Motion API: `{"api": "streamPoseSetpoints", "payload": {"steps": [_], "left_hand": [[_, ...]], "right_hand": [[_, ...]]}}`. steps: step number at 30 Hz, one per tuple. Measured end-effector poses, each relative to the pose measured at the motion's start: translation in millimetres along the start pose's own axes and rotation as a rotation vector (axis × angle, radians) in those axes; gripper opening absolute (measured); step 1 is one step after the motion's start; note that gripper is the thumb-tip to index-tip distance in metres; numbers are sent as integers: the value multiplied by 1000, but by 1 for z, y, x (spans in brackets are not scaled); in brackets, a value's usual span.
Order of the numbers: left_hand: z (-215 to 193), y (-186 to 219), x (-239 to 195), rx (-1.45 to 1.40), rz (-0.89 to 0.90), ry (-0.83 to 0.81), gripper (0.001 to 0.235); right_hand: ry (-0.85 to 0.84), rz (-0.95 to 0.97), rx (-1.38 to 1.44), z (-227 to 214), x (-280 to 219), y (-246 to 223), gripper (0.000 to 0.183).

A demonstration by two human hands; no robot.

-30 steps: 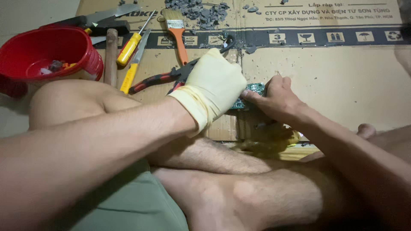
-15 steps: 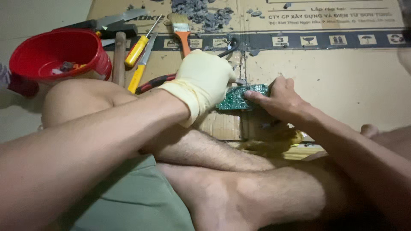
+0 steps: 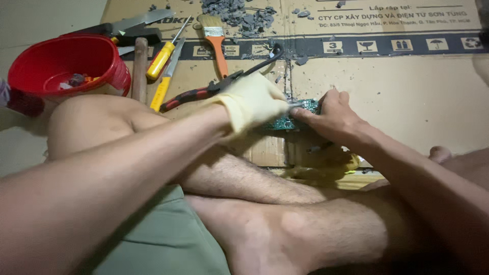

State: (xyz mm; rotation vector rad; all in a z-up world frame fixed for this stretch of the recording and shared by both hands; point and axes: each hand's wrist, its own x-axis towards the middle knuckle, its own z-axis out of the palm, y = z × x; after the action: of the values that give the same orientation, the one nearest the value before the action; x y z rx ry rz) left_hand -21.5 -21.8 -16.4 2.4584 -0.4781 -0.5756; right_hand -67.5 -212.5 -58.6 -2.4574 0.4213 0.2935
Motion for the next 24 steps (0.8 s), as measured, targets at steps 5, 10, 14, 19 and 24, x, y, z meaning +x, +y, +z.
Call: {"api": "streamPoseSetpoints", "payload": {"steps": [5,10,14,19,24], "left_hand": [[-15,15,4,148,44,11,29],[-28,8,-8,132,-21,-22,26],[-30,22,-7,185,-27,-141,26],[-37,26,13,-146,-228,-223,18],[-45,28,42,1,-236,-376,16]], "right_hand": [[9,20,8,-5,5,3,69],[-11,21,62,-1,7,-2,74],[-34,54,75,-7,-3,-7,76],[-50,55,101,-7,-2,-9,76],[-28,79,67,-5,4,-7,76]]}}
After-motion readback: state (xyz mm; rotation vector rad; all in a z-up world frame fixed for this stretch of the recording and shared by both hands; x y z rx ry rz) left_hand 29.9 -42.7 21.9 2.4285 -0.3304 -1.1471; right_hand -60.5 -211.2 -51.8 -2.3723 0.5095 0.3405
